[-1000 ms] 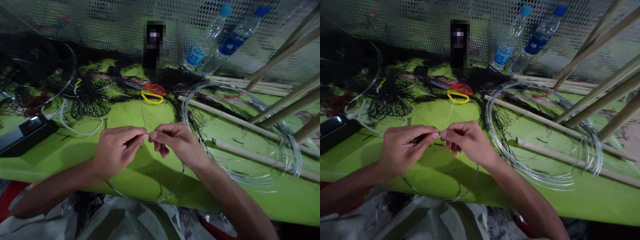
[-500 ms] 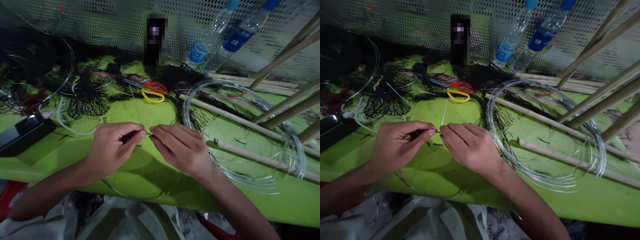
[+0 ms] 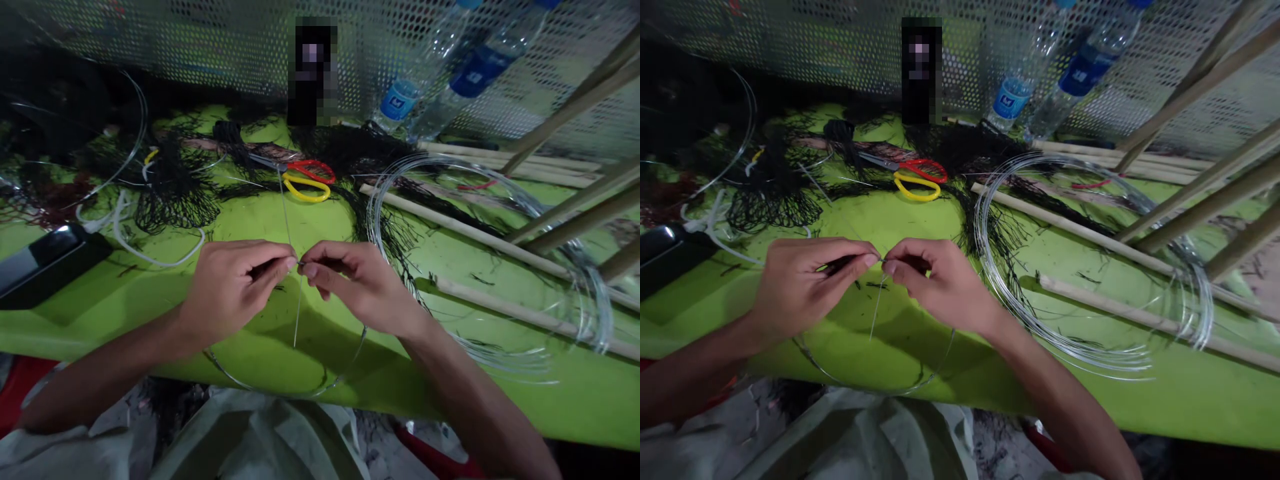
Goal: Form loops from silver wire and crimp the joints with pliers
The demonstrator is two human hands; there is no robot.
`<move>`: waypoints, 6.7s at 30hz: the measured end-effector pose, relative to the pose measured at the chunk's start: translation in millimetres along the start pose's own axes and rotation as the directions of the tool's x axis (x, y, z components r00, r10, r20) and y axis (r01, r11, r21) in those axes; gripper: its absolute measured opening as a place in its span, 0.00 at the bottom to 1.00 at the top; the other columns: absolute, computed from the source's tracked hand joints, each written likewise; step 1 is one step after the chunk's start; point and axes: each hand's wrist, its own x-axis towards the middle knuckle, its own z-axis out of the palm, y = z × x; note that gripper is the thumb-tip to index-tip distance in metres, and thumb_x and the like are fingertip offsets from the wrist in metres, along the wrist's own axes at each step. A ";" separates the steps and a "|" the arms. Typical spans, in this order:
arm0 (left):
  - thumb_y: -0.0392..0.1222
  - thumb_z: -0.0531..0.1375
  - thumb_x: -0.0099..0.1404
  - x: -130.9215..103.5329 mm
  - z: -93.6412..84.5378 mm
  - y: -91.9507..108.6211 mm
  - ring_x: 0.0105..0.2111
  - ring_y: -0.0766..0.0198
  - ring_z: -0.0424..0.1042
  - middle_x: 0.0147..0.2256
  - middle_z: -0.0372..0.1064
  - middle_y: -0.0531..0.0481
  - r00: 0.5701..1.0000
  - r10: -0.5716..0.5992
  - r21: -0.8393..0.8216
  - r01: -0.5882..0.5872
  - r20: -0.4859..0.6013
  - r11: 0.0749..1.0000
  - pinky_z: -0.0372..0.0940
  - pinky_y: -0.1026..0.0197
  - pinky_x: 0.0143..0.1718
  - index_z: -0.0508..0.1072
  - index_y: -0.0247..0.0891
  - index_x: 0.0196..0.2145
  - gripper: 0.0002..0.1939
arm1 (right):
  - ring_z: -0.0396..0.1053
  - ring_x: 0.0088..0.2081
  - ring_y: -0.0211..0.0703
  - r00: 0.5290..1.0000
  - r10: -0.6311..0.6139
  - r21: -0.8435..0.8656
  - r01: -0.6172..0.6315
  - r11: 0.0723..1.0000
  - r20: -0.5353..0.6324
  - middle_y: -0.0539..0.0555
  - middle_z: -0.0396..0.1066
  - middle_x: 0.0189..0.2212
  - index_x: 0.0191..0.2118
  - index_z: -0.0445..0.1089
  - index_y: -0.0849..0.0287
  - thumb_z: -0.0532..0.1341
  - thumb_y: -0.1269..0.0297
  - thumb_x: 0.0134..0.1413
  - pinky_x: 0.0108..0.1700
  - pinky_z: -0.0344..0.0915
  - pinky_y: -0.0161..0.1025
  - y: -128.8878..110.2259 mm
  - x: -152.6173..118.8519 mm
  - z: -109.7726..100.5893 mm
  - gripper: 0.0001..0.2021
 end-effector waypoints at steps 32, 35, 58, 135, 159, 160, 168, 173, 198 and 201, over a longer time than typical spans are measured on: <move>0.41 0.64 0.71 1.1 0.2 -6.4 0.26 0.70 0.76 0.30 0.80 0.54 1.000 0.004 0.011 -0.004 -0.017 1.000 0.63 0.67 0.28 0.80 0.38 0.34 0.08 | 0.81 0.36 0.41 0.748 -0.657 -0.839 0.292 0.459 -0.099 0.55 0.83 0.39 0.48 0.74 0.62 0.68 0.72 0.62 0.40 0.75 0.38 12.5 -10.0 12.2 0.10; 0.38 0.63 0.71 0.0 1.8 -4.6 0.26 0.71 0.75 0.30 0.80 0.54 0.998 0.059 0.028 -0.059 -0.025 0.998 0.63 0.68 0.29 0.80 0.37 0.35 0.06 | 0.79 0.33 0.41 0.770 -0.635 -0.831 0.309 0.463 -0.067 0.55 0.83 0.37 0.46 0.75 0.62 0.66 0.74 0.63 0.37 0.72 0.38 10.7 -11.1 13.4 0.07; 0.41 0.62 0.71 0.7 -0.7 -4.4 0.25 0.69 0.75 0.29 0.80 0.54 1.000 -0.013 0.010 0.012 0.007 1.000 0.63 0.66 0.27 0.81 0.40 0.34 0.09 | 0.74 0.27 0.37 0.888 -0.370 -0.549 0.172 0.818 -0.273 0.51 0.79 0.28 0.38 0.78 0.58 0.63 0.65 0.68 0.31 0.66 0.35 6.7 -8.4 17.2 0.07; 0.41 0.63 0.71 1.7 0.6 -7.2 0.25 0.70 0.73 0.27 0.78 0.55 1.000 -0.026 0.014 0.026 -0.001 1.000 0.60 0.66 0.26 0.80 0.38 0.31 0.10 | 0.77 0.30 0.38 0.838 -0.508 -0.703 0.240 0.670 -0.199 0.52 0.82 0.31 0.42 0.78 0.60 0.64 0.69 0.66 0.34 0.67 0.35 13.0 -10.0 18.6 0.04; 0.40 0.63 0.71 1.6 0.7 -7.2 0.26 0.69 0.75 0.28 0.79 0.54 1.000 -0.002 0.035 0.002 -0.020 0.999 0.62 0.65 0.27 0.80 0.39 0.32 0.09 | 0.80 0.38 0.43 0.741 -0.671 -0.871 0.313 0.378 -0.024 0.58 0.82 0.42 0.51 0.73 0.67 0.69 0.74 0.58 0.39 0.74 0.40 15.1 -10.4 6.6 0.15; 0.40 0.63 0.71 1.6 0.8 -7.4 0.26 0.69 0.75 0.28 0.79 0.54 1.000 0.010 0.036 -0.009 -0.020 0.999 0.63 0.65 0.27 0.80 0.39 0.33 0.09 | 0.80 0.38 0.43 0.741 -0.672 -0.870 0.330 0.367 -0.003 0.58 0.82 0.43 0.51 0.73 0.68 0.69 0.75 0.58 0.39 0.74 0.40 15.2 -10.6 6.5 0.15; 0.36 0.62 0.72 -1.2 1.9 -4.2 0.26 0.70 0.74 0.28 0.79 0.54 0.995 0.098 0.002 -0.098 -0.013 0.995 0.65 0.66 0.28 0.79 0.38 0.36 0.06 | 0.71 0.25 0.35 0.874 -0.456 -0.685 0.230 0.691 -0.167 0.51 0.77 0.29 0.38 0.75 0.62 0.62 0.73 0.64 0.28 0.63 0.36 4.8 -8.8 12.4 0.04; 0.36 0.62 0.72 -1.6 -0.3 -2.9 0.27 0.69 0.75 0.28 0.78 0.55 0.992 0.119 0.024 -0.118 -0.043 0.993 0.67 0.65 0.29 0.79 0.42 0.37 0.06 | 0.65 0.21 0.33 0.991 0.098 0.072 -0.092 0.993 -0.092 0.47 0.69 0.22 0.33 0.73 0.59 0.61 0.60 0.67 0.24 0.60 0.33 -4.9 -6.8 7.0 0.12; 0.37 0.62 0.71 -3.4 5.8 -7.4 0.25 0.70 0.74 0.28 0.79 0.54 0.995 0.086 0.025 -0.084 -0.056 0.996 0.65 0.67 0.27 0.80 0.40 0.35 0.07 | 0.68 0.21 0.34 0.950 0.112 0.135 -0.075 0.988 -0.293 0.49 0.74 0.24 0.33 0.77 0.59 0.65 0.61 0.63 0.24 0.63 0.33 -0.9 -3.7 16.1 0.09; 0.37 0.62 0.71 -2.9 6.5 -7.0 0.25 0.70 0.74 0.27 0.78 0.54 0.994 0.088 0.020 -0.087 -0.058 0.996 0.65 0.67 0.28 0.80 0.40 0.35 0.07 | 0.65 0.18 0.32 0.926 0.370 0.581 -0.263 0.770 -0.071 0.48 0.73 0.23 0.29 0.76 0.60 0.71 0.56 0.54 0.21 0.62 0.33 0.8 3.0 10.6 0.13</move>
